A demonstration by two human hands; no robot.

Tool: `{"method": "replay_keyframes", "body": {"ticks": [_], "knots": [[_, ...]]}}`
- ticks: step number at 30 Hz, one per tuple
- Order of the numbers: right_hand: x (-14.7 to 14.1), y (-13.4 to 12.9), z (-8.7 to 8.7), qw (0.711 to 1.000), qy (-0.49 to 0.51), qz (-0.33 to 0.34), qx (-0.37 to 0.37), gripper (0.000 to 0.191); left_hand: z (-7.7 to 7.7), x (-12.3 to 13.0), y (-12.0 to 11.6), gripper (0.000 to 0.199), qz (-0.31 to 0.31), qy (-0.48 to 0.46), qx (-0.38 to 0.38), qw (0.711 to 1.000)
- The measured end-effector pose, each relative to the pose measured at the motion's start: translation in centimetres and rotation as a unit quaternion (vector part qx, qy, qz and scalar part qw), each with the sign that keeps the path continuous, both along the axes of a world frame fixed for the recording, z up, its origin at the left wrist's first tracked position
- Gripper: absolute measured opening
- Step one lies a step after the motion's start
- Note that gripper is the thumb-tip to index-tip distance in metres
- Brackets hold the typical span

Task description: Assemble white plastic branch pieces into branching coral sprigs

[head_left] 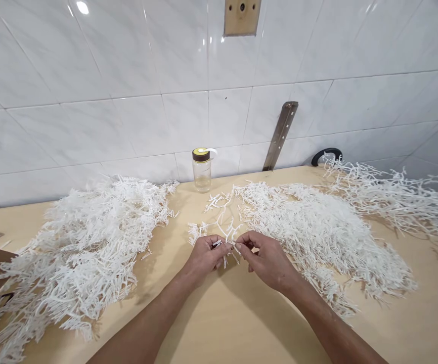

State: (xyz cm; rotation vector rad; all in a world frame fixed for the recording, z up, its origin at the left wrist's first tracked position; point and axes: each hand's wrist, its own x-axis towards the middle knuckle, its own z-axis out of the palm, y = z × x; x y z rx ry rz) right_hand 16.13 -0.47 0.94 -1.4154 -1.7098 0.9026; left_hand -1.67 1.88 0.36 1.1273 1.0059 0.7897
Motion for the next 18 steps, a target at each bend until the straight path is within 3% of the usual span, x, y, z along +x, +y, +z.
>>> {"method": "replay_keyframes", "body": {"ticks": [5,12,18], "knots": [[-0.1,-0.3,0.3,0.997,-0.044,0.024,0.059,0.015,-0.4,0.3,-0.1,0.039,0.023,0.049,0.052,0.997],[0.6,-0.1,1.3,0.989,0.056,0.053,-0.122,0.035,-1.5,0.3,0.1,0.037,0.021,0.101,0.102,0.989],[0.2,0.0,0.8,0.993,0.037,0.004,-0.108,0.022,-1.4,0.4,0.0,0.032,0.012,0.120,0.117,0.986]]}}
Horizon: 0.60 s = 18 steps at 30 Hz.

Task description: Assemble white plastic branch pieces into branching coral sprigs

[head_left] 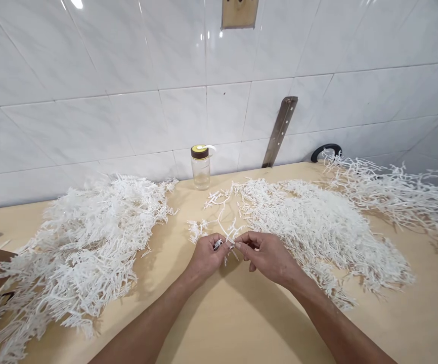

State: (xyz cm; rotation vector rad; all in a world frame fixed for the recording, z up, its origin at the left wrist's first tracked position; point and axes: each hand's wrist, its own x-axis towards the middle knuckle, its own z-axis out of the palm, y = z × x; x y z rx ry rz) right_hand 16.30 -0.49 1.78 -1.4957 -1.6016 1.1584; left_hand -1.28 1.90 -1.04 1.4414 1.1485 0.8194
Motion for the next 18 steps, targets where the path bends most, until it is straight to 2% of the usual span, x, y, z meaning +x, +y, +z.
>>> {"method": "replay_keyframes", "body": {"ticks": [4,10,12,15,18], "knots": [[-0.2,0.0,-0.4,0.993,-0.090,-0.005,0.071,0.019,0.1,0.1,-0.2,0.028,0.006,0.029,0.021,0.999],[-0.9,0.2,-1.9,0.951,-0.210,-0.004,0.225,0.014,-0.2,0.0,0.0,0.027,-0.017,0.024,0.028,0.999],[-0.7,0.5,-2.5,0.938,-0.223,-0.038,0.263,0.014,-0.1,0.0,0.0,0.024,-0.022,0.015,0.020,0.999],[0.5,1.1,-3.1,0.919,-0.228,-0.126,0.296,0.014,0.3,0.1,-0.2,0.022,-0.010,-0.011,-0.023,1.000],[1.9,1.6,-3.0,0.924,-0.213,-0.171,0.268,0.007,0.7,0.1,-0.3,0.028,0.018,-0.067,-0.077,0.995]]}}
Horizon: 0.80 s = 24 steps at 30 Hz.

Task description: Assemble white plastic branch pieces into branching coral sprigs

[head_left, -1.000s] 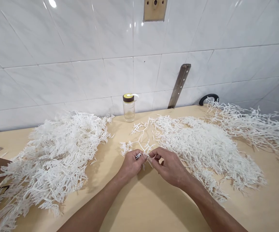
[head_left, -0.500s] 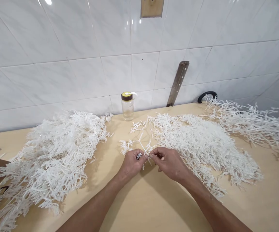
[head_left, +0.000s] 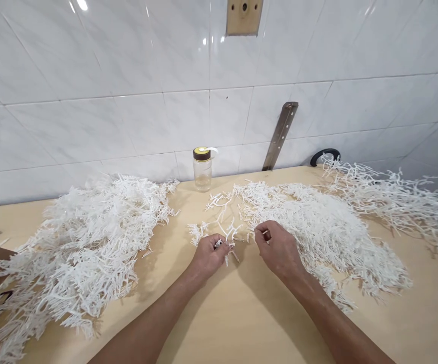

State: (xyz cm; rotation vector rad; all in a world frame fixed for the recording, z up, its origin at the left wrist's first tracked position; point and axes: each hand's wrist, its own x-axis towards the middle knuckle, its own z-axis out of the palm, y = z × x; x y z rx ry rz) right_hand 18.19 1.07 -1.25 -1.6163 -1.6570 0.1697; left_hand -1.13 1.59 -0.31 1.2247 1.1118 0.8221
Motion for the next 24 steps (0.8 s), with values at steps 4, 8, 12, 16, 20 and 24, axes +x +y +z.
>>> {"method": "replay_keyframes", "body": {"ticks": [4,8,12,16,20,24], "knots": [[-0.1,-0.3,0.6,0.999,0.018,0.032,0.002,0.008,0.2,-0.1,0.2,0.031,0.019,-0.053,-0.047,0.997],[-2.1,-1.4,1.1,0.987,0.050,0.152,0.020,0.011,0.1,-0.2,0.4,0.031,0.018,-0.049,-0.041,0.998],[-3.4,-1.9,1.0,0.979,0.053,0.197,0.024,0.012,0.2,-0.1,0.4,0.036,0.016,-0.040,-0.025,0.999],[-3.5,-1.8,0.9,0.979,0.043,0.200,0.015,0.012,0.1,-0.1,0.4,0.038,-0.002,-0.032,-0.015,0.999],[-3.3,-1.8,1.2,0.978,0.045,0.205,0.007,0.013,0.0,-0.3,0.4,0.036,-0.026,-0.043,-0.036,0.998],[-3.3,-1.9,1.4,0.980,0.057,0.191,-0.005,0.017,0.0,-0.5,0.4,0.040,-0.034,-0.060,-0.042,0.997]]}}
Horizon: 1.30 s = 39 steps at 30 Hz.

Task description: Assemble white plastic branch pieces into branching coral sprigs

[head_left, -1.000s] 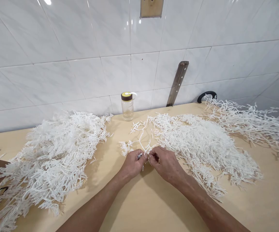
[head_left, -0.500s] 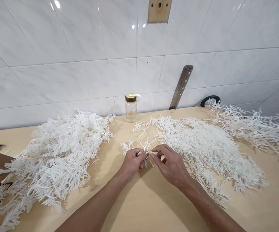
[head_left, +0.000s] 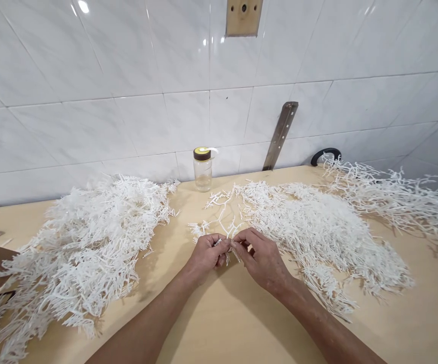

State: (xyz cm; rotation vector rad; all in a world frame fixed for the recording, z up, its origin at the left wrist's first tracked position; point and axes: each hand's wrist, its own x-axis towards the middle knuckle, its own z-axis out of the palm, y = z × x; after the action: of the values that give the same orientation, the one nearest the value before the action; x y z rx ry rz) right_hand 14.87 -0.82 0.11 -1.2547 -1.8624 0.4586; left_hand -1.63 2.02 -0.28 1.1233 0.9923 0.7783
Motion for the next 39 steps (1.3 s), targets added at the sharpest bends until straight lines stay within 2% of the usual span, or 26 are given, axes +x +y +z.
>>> {"method": "replay_keyframes", "body": {"ticks": [5,11,16,18,20,23,26,29,32,35,39], "knots": [[0.2,0.2,-0.3,0.999,-0.023,-0.036,-0.010,0.018,0.0,0.1,-0.1,0.046,-0.004,-0.003,0.023,1.000],[0.3,0.3,-0.4,0.997,-0.041,-0.044,-0.048,0.017,-0.3,0.3,0.0,0.047,0.001,0.010,0.048,0.999],[0.2,0.5,-0.8,0.996,-0.063,-0.059,-0.010,0.014,-0.2,0.4,-0.1,0.049,-0.015,0.028,0.059,0.998],[0.7,0.9,-1.1,0.992,-0.085,-0.089,0.027,0.015,-0.1,0.5,-0.3,0.049,-0.017,0.023,0.056,0.998],[1.7,1.5,-1.4,0.982,-0.102,-0.148,0.052,0.015,0.0,0.5,-0.4,0.048,-0.011,0.021,0.044,0.999],[3.4,2.2,-1.5,0.969,-0.111,-0.220,0.027,0.011,0.1,0.6,-0.5,0.044,0.014,0.026,0.026,0.999],[4.1,2.3,-1.3,0.969,-0.099,-0.228,-0.010,0.007,0.0,0.7,-0.3,0.042,0.038,-0.010,0.023,0.999],[3.4,1.7,-0.7,0.977,-0.056,-0.199,-0.060,0.015,-0.1,0.7,-0.1,0.046,0.057,-0.053,0.014,0.997],[2.2,0.8,0.1,0.979,0.029,-0.095,-0.178,0.027,0.0,0.7,-0.2,0.049,0.070,-0.048,0.013,0.996],[1.1,0.1,0.6,0.950,0.117,0.028,-0.287,0.038,0.4,0.7,-0.4,0.048,0.078,-0.033,0.045,0.995],[0.2,-0.3,0.4,0.915,0.178,0.083,-0.352,0.036,0.6,0.7,-0.5,0.048,0.083,-0.009,0.066,0.994]]}}
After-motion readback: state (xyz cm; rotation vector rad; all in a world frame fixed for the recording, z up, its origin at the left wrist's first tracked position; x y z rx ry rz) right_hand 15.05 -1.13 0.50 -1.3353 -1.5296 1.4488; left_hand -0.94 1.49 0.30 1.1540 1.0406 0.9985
